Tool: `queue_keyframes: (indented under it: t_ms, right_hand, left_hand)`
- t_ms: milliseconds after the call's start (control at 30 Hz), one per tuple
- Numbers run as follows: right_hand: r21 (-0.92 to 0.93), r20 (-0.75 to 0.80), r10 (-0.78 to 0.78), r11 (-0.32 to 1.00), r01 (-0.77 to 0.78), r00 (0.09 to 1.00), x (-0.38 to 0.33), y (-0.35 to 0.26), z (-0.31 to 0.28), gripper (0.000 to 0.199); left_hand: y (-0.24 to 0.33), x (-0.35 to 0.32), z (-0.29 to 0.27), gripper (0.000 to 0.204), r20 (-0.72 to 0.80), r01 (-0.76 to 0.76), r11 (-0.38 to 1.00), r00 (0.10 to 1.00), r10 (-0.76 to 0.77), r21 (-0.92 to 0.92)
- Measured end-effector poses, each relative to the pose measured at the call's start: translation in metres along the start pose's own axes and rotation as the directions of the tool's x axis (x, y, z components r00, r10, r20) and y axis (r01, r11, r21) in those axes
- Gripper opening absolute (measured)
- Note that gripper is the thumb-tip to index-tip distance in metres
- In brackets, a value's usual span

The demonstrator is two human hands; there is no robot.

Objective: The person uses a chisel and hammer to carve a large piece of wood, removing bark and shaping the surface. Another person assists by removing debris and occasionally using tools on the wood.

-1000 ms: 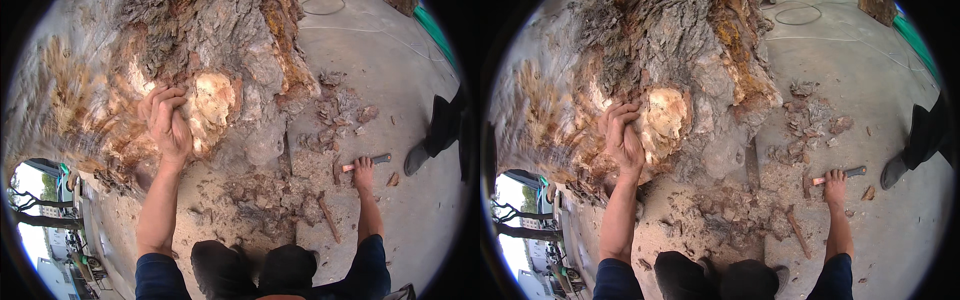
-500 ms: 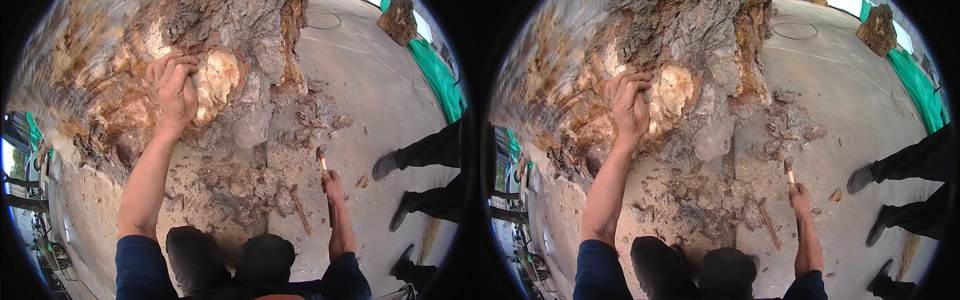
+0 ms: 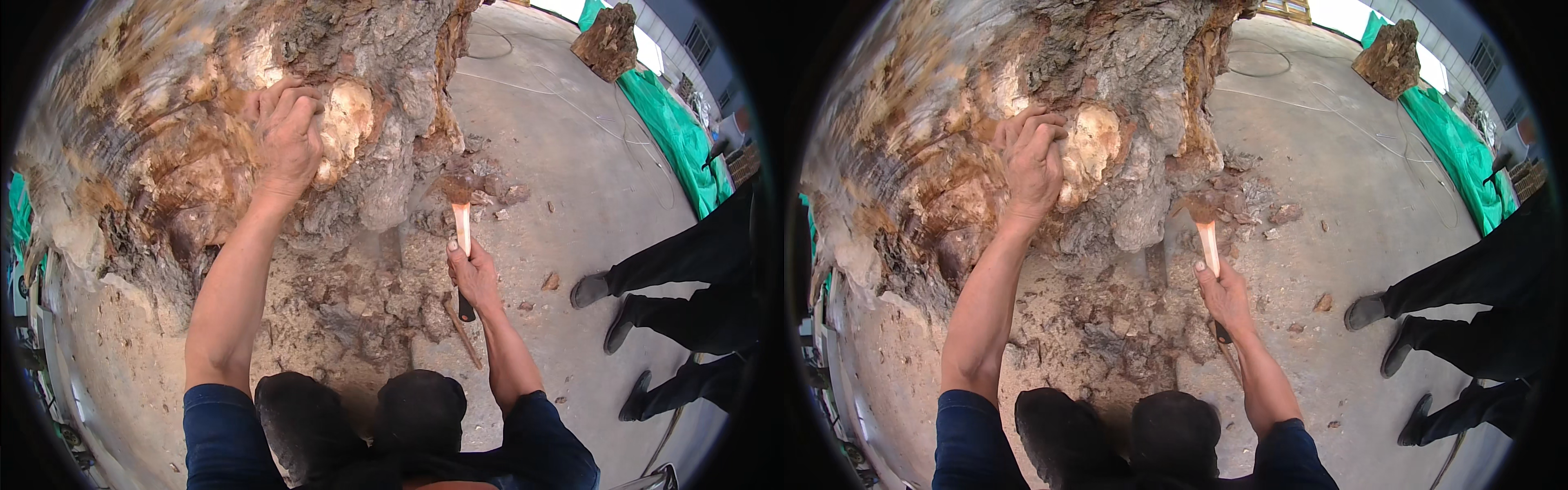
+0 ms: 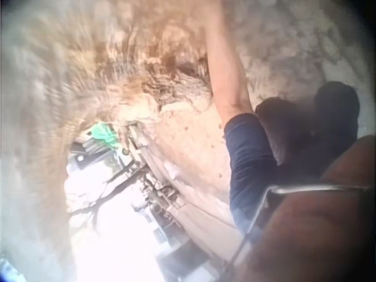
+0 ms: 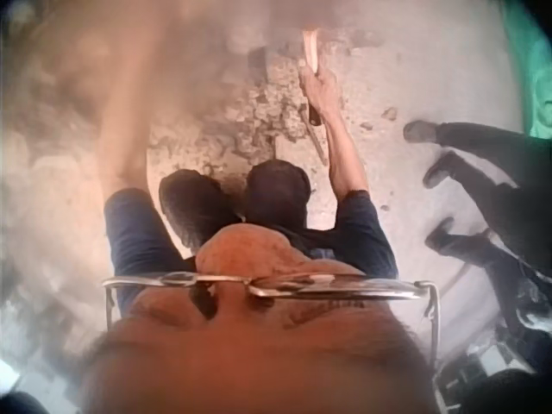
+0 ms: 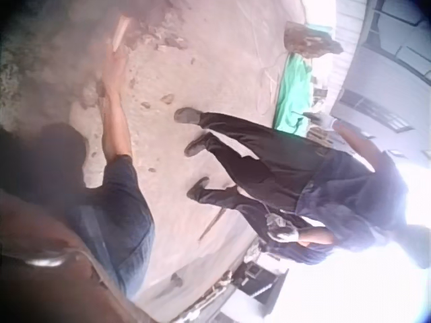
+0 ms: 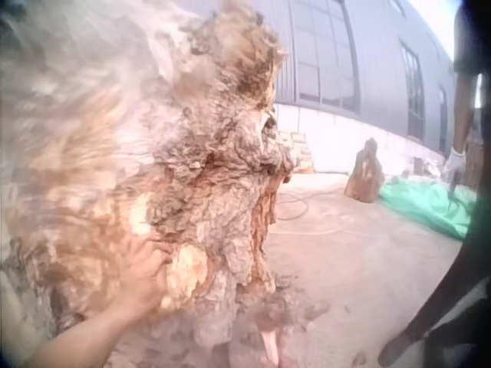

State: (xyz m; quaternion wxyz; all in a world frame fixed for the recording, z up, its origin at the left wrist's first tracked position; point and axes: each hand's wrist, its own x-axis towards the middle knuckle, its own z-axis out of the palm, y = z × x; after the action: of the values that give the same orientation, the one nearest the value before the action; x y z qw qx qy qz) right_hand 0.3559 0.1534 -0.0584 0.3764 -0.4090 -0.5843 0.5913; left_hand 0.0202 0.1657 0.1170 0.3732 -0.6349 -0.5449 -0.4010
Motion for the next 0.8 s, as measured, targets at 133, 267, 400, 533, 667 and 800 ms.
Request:
queue_keyframes:
  t_ms: [133, 267, 400, 533, 667, 800]
  right_hand:
    - [-0.093, -0.026, -0.201, 0.976, 0.198, 0.979, 0.036, -0.017, 0.034, 0.034]
    - [-0.287, -0.022, -0.32, 0.91, 0.301, 0.947, 0.069, -0.036, 0.058, 0.029]
    - [-0.451, 0.06, -0.361, 0.822, 0.348, 0.931, 0.086, -0.06, 0.067, 0.031]
    - [-0.571, 0.143, -0.342, 0.738, 0.359, 0.929, 0.106, -0.05, 0.058, 0.028]
    - [-0.661, 0.162, -0.423, 0.624, 0.416, 0.892, 0.129, -0.041, 0.047, 0.024]
    - [-0.772, 0.26, -0.471, 0.423, 0.474, 0.843, 0.141, -0.058, 0.031, 0.023]
  left_hand:
    - [0.004, -0.001, 0.004, 0.014, -0.034, 0.009, 1.0, 0.999, -0.009, -0.006]
    - [0.0, -0.005, 0.006, 0.014, -0.055, 0.036, 0.998, 0.998, -0.038, -0.043]
    - [-0.003, -0.008, 0.009, 0.015, -0.061, 0.06, 0.997, 0.996, -0.063, -0.054]
    - [-0.003, -0.007, 0.009, 0.014, -0.07, 0.054, 0.997, 0.996, -0.058, -0.064]
    - [-0.003, -0.009, 0.011, 0.015, -0.042, 0.055, 0.996, 0.997, -0.058, -0.063]
    - [0.01, -0.009, 0.002, 0.016, 0.046, 0.07, 0.997, 0.997, -0.068, -0.036]
